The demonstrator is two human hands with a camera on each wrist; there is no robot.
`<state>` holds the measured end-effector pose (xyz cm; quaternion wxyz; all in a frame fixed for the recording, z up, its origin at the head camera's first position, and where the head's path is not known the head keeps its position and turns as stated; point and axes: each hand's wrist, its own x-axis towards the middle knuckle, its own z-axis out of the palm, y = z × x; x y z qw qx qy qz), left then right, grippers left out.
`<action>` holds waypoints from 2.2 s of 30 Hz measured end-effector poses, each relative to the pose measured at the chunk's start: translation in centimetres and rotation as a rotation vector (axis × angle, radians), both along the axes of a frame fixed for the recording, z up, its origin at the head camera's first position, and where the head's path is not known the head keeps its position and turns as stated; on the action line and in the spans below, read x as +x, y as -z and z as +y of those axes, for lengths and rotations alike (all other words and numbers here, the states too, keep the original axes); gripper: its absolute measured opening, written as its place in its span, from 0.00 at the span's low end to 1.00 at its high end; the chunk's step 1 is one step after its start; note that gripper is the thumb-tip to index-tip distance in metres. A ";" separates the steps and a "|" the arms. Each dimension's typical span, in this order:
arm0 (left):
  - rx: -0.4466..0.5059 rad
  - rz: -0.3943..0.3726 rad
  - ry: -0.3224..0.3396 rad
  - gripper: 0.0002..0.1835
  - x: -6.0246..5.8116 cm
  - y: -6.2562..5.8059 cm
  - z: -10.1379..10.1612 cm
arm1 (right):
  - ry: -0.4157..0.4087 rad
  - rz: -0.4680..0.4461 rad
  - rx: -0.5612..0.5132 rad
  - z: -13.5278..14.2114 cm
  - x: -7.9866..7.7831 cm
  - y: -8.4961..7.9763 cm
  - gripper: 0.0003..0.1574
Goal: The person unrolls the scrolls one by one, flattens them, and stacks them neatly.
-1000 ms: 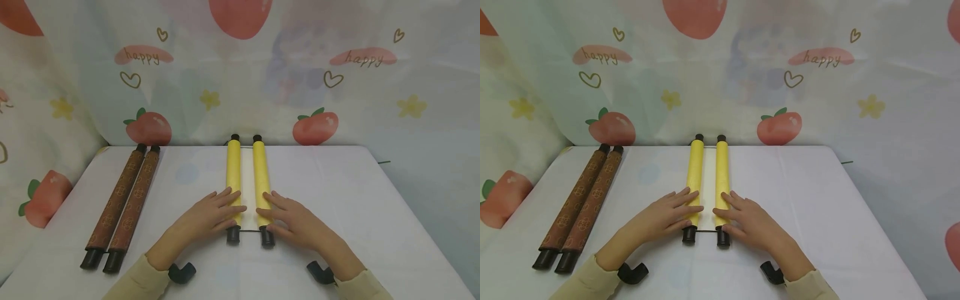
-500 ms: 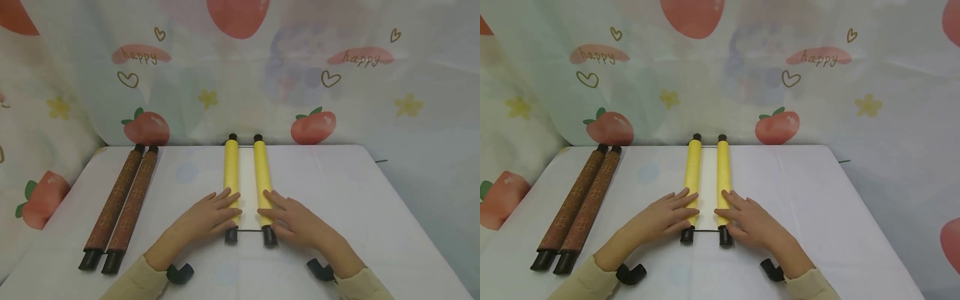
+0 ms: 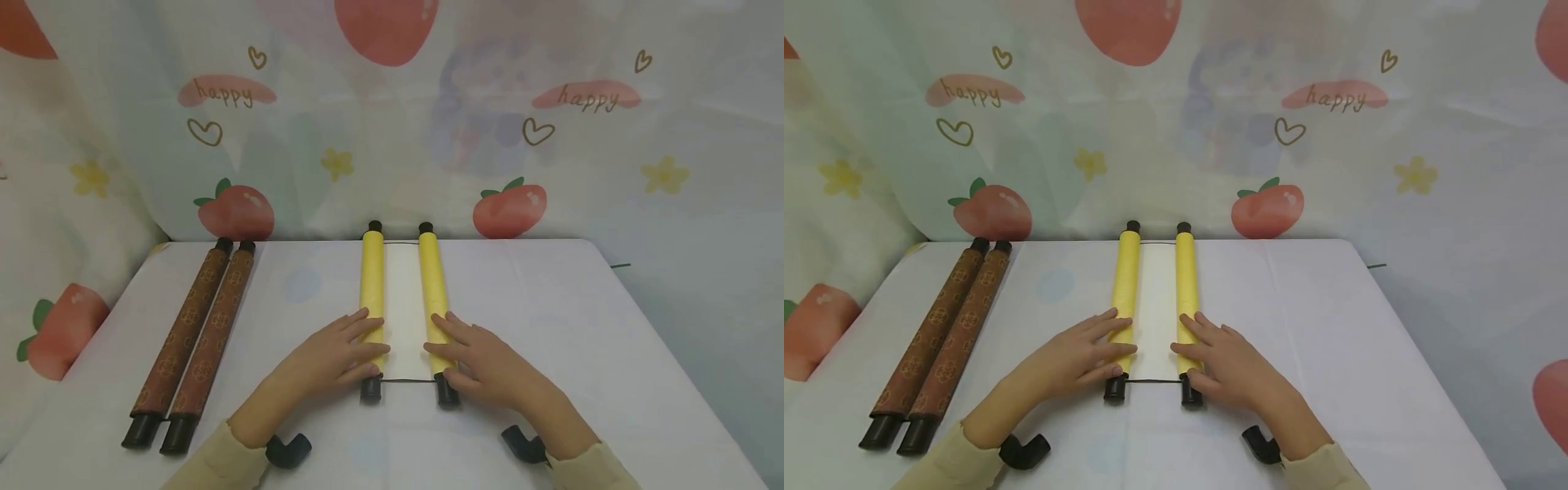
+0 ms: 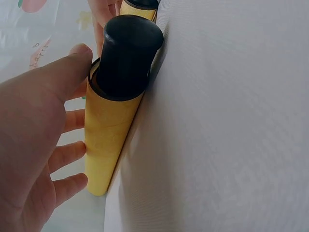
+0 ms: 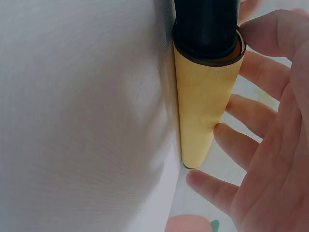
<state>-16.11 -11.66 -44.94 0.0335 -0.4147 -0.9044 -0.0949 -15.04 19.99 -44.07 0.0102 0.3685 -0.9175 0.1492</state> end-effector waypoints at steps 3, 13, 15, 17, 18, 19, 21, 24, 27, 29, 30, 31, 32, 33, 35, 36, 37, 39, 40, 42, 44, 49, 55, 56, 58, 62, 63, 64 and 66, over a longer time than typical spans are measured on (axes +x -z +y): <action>0.015 0.021 0.008 0.20 0.0 -0.1 -0.1 | -0.003 0.012 -0.015 0.1 -0.1 0.1 0.25; 0.032 0.030 0.016 0.18 -0.1 0.0 -0.4 | 0.007 0.036 -0.004 0.4 -0.1 0.2 0.28; 0.022 0.045 0.012 0.17 -0.1 0.1 -0.4 | 0.020 0.028 0.010 0.5 -0.1 0.1 0.28; 0.016 0.059 0.012 0.16 -0.1 0.2 -0.3 | 0.035 0.013 0.014 0.6 -0.1 0.0 0.27; 0.016 0.062 0.011 0.16 -0.1 0.2 -0.4 | 0.039 0.011 0.014 0.6 0.0 0.0 0.25; 0.014 0.062 0.010 0.16 -0.1 0.2 -0.4 | 0.043 0.011 0.010 0.6 0.0 -0.1 0.24; 0.011 0.047 0.005 0.16 -0.1 0.1 -0.4 | 0.055 0.011 0.002 0.6 0.0 0.0 0.23; 0.006 0.008 0.000 0.18 -0.1 0.0 -0.3 | 0.063 0.026 -0.010 0.6 0.0 0.1 0.24; 0.016 -0.022 -0.003 0.19 0.0 0.1 -0.3 | 0.063 0.052 -0.012 0.7 0.0 0.3 0.23; 0.029 -0.032 -0.005 0.18 0.0 0.1 -0.3 | 0.060 0.061 -0.001 0.8 0.0 0.3 0.23; 0.035 -0.033 -0.003 0.18 0.0 0.1 -0.3 | 0.060 0.059 0.007 0.9 0.0 0.4 0.24; 0.039 -0.033 -0.004 0.17 0.0 0.2 -0.2 | 0.059 0.059 0.015 1.0 0.0 0.4 0.25; 0.040 -0.030 -0.005 0.17 0.0 0.2 -0.2 | 0.059 0.053 0.022 1.1 0.0 0.4 0.25; 0.036 -0.024 -0.004 0.17 0.0 0.3 -0.2 | 0.060 0.048 0.029 1.1 0.1 0.4 0.25; 0.022 -0.007 -0.005 0.16 0.1 0.4 -0.2 | 0.064 0.042 0.028 1.1 0.2 0.3 0.25; 0.011 0.004 -0.007 0.16 0.2 0.4 -0.3 | 0.065 0.038 0.022 1.1 0.2 0.3 0.25; 0.002 0.012 -0.013 0.16 0.2 0.4 -0.4 | 0.062 0.034 0.014 1.1 0.2 0.4 0.25; -0.003 0.025 -0.023 0.15 0.4 0.4 -0.7 | 0.055 0.029 0.002 0.8 0.2 0.5 0.25; 0.000 0.027 -0.029 0.15 0.5 0.3 -0.8 | 0.049 0.030 -0.006 0.7 0.1 0.6 0.26; 0.017 0.022 -0.035 0.14 0.6 0.2 -1.1 | 0.046 0.028 -0.005 0.6 -0.1 0.8 0.27; 0.038 0.011 -0.035 0.13 0.5 0.2 -1.2 | 0.049 0.033 0.007 0.6 -0.3 0.8 0.28; 0.044 -0.016 -0.020 0.14 0.1 0.4 -0.9 | 0.060 0.012 0.036 1.3 -0.4 0.6 0.31; 0.037 0.021 -0.021 0.15 -0.4 0.2 -0.7 | 0.054 -0.030 0.035 1.8 -0.6 0.2 0.30; 0.037 0.027 -0.024 0.15 -0.4 0.2 -0.7 | 0.056 -0.041 0.033 1.9 -0.7 0.1 0.31; 0.034 0.036 -0.025 0.16 -0.4 0.1 -0.8 | 0.065 -0.063 0.026 1.9 -0.7 0.0 0.32; 0.029 0.033 -0.035 0.15 -0.4 -0.1 -0.9 | 0.078 -0.086 0.015 1.7 -0.8 -0.2 0.34; 0.030 0.031 -0.035 0.14 -0.4 -0.1 -1.0 | 0.079 -0.084 0.014 1.7 -0.8 -0.2 0.34; 0.039 0.026 -0.033 0.13 -0.5 -0.2 -1.0 | 0.082 -0.084 0.015 1.7 -0.8 -0.2 0.33; 0.049 0.011 -0.029 0.11 -0.5 -0.2 -1.0 | 0.088 -0.082 0.025 1.8 -0.8 -0.2 0.32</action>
